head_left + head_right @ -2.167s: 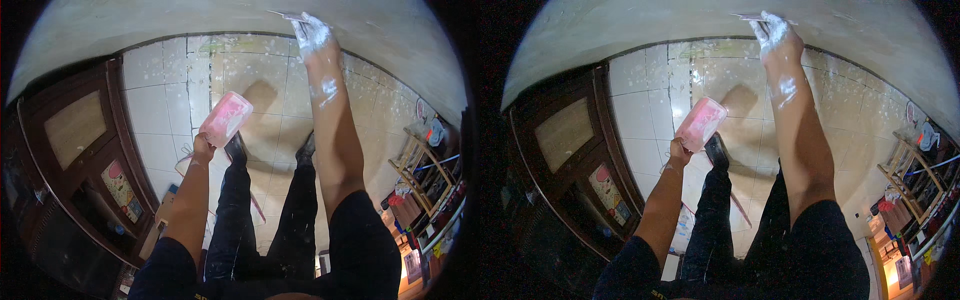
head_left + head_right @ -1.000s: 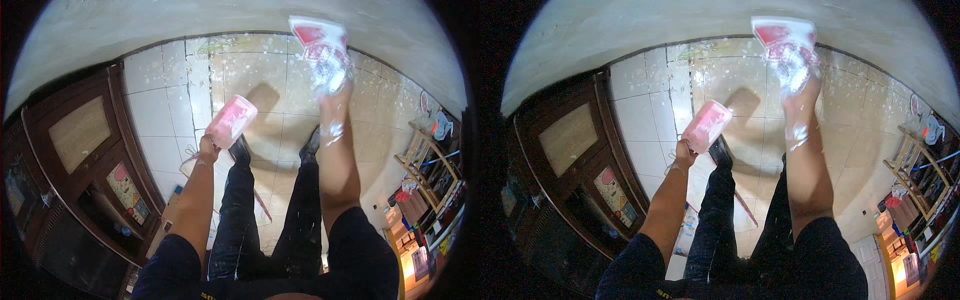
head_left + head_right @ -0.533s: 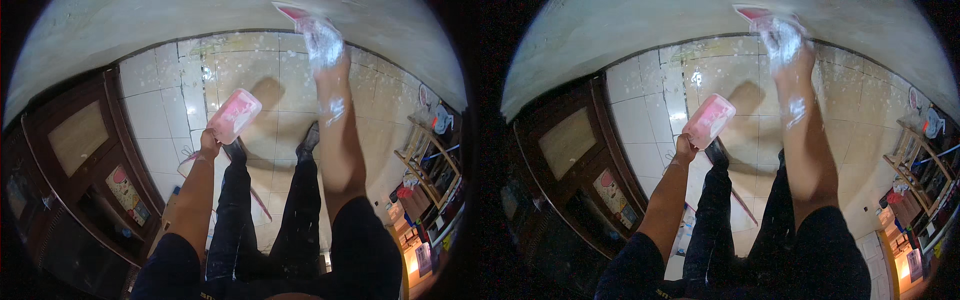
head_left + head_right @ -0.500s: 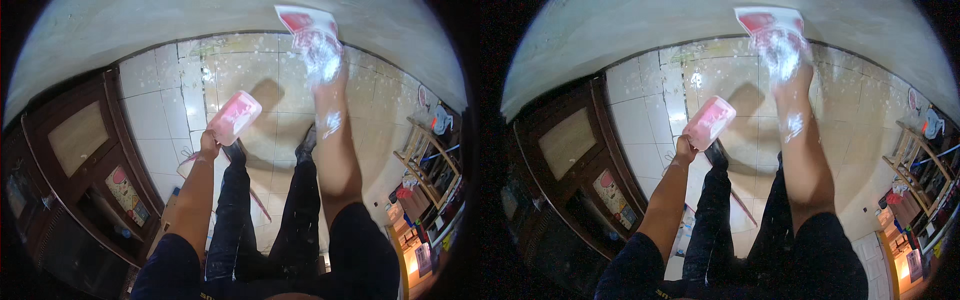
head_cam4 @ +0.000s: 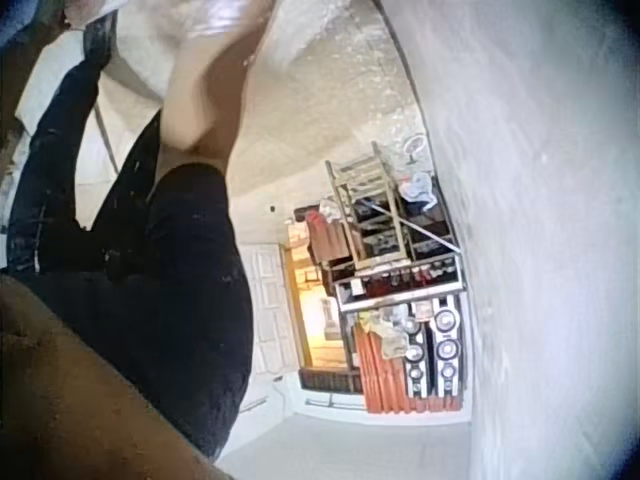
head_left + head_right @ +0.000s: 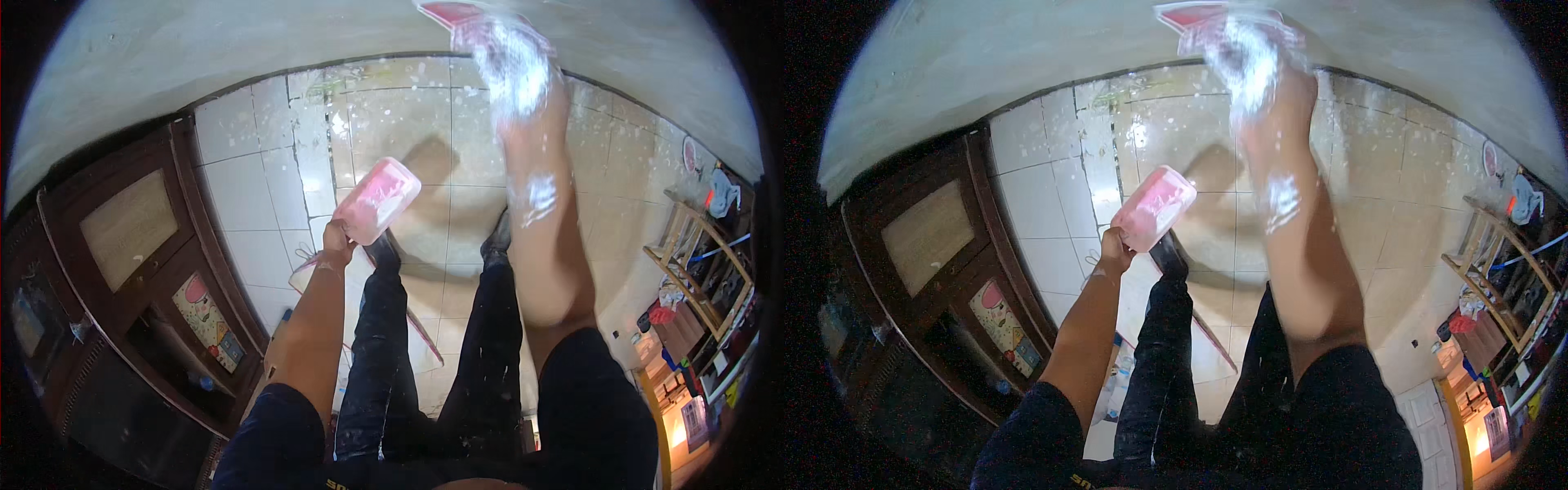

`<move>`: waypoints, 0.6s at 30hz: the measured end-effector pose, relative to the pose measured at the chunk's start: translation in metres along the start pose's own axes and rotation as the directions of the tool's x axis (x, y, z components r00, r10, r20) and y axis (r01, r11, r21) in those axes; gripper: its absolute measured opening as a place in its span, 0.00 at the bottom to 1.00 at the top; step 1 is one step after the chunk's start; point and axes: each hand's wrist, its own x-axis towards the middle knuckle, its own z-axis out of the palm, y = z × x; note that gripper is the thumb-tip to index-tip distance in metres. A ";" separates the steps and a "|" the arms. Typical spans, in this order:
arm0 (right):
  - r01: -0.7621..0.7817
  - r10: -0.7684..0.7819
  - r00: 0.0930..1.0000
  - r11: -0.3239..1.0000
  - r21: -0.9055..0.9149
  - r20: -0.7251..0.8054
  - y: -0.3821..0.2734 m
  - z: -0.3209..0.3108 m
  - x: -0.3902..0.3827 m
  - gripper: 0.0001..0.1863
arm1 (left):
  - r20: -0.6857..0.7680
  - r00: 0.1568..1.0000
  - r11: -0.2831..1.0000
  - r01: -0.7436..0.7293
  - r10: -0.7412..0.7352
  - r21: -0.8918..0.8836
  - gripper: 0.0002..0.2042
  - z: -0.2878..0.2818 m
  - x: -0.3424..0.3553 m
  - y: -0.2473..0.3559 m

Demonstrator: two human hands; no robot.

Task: The person applies and smooths plaster onto a wall using a putty knife.

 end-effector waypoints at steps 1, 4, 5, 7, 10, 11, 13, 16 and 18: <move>-0.044 0.046 0.994 0.999 0.025 -0.095 -0.005 0.009 -0.032 0.14 | -0.001 1.000 1.000 -0.005 0.005 -0.006 0.18 -0.003 -0.001 -0.003; -0.161 0.164 0.939 0.986 0.036 -0.302 0.013 0.003 -0.076 0.14 | 0.012 1.000 0.999 0.012 -0.012 0.033 0.15 -0.020 0.015 -0.013; -0.228 0.221 0.908 0.973 0.023 -0.357 0.037 -0.018 -0.074 0.14 | 0.024 1.000 0.999 0.014 -0.015 0.034 0.15 -0.012 0.012 -0.014; -0.264 0.289 0.880 0.957 0.118 -0.377 0.078 -0.061 -0.060 0.14 | 0.054 0.998 0.996 0.037 -0.042 0.077 0.15 0.014 -0.008 -0.009; -0.239 0.341 0.854 0.928 0.288 -0.392 0.101 -0.088 -0.002 0.17 | 0.160 0.987 0.995 -0.013 -0.003 0.097 0.14 0.046 -0.032 0.003; -0.196 0.288 0.849 0.950 0.242 -0.443 0.099 -0.097 0.027 0.18 | 0.199 0.980 0.993 -0.044 0.021 0.110 0.13 0.054 -0.034 0.002; -0.225 0.195 0.974 0.862 0.454 0.112 0.058 -0.122 0.077 0.20 | 0.183 0.983 0.989 -0.035 0.009 0.141 0.17 0.062 -0.032 -0.003; -0.018 0.113 0.929 0.965 0.260 -0.353 -0.025 -0.026 0.031 0.19 | 0.230 0.973 0.982 -0.072 0.030 0.176 0.22 0.011 0.014 -0.024; -0.013 -0.005 0.999 0.900 0.435 0.041 -0.025 -0.005 -0.013 0.18 | 0.577 0.679 0.182 -0.705 0.454 0.686 0.27 -0.092 0.060 -0.036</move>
